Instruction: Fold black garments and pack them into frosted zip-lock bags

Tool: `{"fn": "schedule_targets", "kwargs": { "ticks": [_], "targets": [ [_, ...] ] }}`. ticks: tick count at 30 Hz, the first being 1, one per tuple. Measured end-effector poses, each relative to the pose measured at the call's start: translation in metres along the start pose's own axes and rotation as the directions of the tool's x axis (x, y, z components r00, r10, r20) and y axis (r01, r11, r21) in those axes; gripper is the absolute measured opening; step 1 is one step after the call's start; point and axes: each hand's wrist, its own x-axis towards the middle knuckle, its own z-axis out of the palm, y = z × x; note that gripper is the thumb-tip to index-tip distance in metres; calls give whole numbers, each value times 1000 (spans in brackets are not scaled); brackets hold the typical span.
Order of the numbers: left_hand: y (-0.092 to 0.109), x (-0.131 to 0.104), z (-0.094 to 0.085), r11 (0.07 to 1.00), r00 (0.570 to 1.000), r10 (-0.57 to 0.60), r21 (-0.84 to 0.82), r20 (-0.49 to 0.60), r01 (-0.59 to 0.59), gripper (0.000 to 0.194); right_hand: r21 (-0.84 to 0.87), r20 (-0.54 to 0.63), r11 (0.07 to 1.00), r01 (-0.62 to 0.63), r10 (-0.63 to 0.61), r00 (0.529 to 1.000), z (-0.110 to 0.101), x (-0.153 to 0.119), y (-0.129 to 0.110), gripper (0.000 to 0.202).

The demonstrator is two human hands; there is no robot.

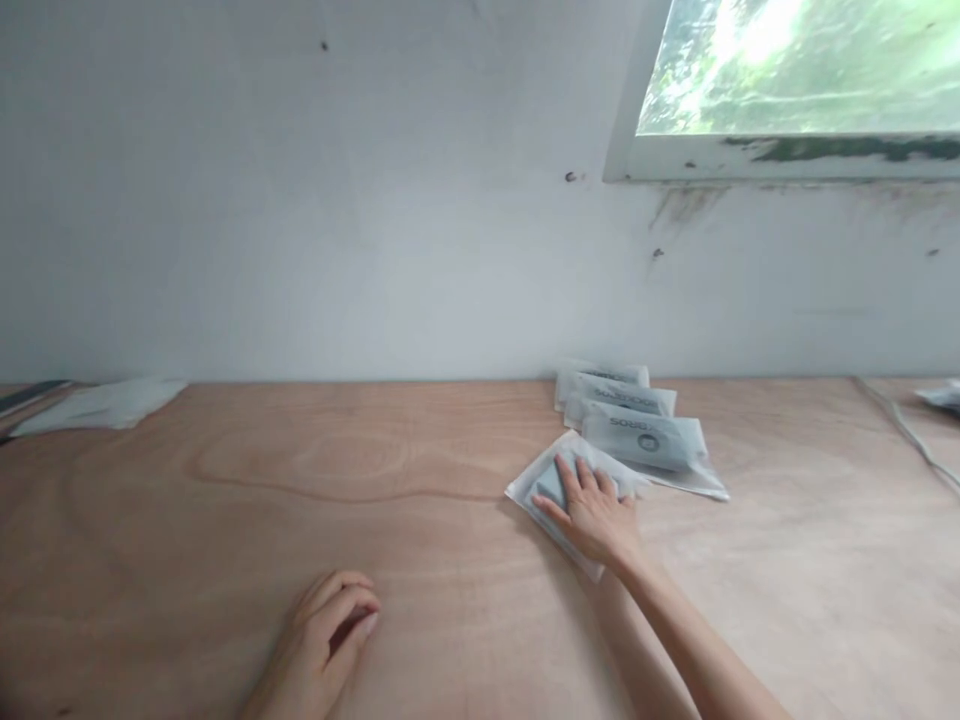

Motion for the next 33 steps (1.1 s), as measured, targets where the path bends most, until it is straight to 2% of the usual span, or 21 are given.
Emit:
{"fn": "schedule_targets", "kwargs": {
  "ticks": [4, 6, 7, 9, 11, 13, 14, 16, 19, 22, 25, 27, 30, 33],
  "targets": [
    [11, 0, 2, 999, 999, -33, -31, -24, 33, 19, 70, 63, 986, 152, -157, 986, -4, -62, -64, 58],
    [12, 2, 3, 994, 994, -93, -60, -57, 89, 23, 195, 132, 947, 256, -284, 950, -11, -87, -91, 56],
    [12, 2, 3, 988, 988, -137, -85, -71, 131, 25, 266, 181, 924, 274, -327, 927, -17, -93, -101, 47],
    [12, 3, 3, 961, 971, -232, -166, -64, 219, 26, 429, 215, 876, 220, -336, 917, -27, -88, -113, 30],
    [14, 2, 2, 922, 958, -287, -277, -16, 272, 25, 628, 149, 770, 114, -263, 953, -33, -67, -118, 31],
    [20, -3, 0, 881, 958, -283, -386, 36, 275, 24, 782, 81, 620, 58, -193, 978, -33, -41, -125, 38],
    [23, -6, -2, 861, 961, -271, -431, 60, 270, 23, 829, 80, 557, 49, -204, 976, -32, -31, -130, 41],
    [32, -11, -7, 823, 961, -256, -497, 107, 275, 20, 877, 126, 480, 26, -281, 952, -29, -20, -143, 34],
    [45, -11, -21, 775, 955, -260, -560, 142, 294, 7, 927, 170, 375, -30, -346, 923, -30, -25, -164, 23],
    [56, 2, -36, 770, 960, -223, -574, 168, 279, 17, 955, 191, 283, -87, -364, 912, -40, -37, -175, 25],
    [63, 14, -43, 819, 971, -183, -523, 152, 236, 20, 967, 211, 214, -140, -354, 911, -51, -44, -175, 32],
    [62, 17, -45, 854, 977, -198, -473, 85, 215, 27, 960, 212, 246, -132, -334, 918, -55, -51, -168, 33],
    [50, 14, -54, 897, 963, -253, -395, -94, 197, 33, 893, 243, 443, -81, -323, 915, -50, -69, -144, 32],
    [33, 9, -67, 933, 918, -279, -308, -283, 188, 32, 787, 294, 617, -27, -336, 895, -42, -88, -112, 27]
  ]
}}
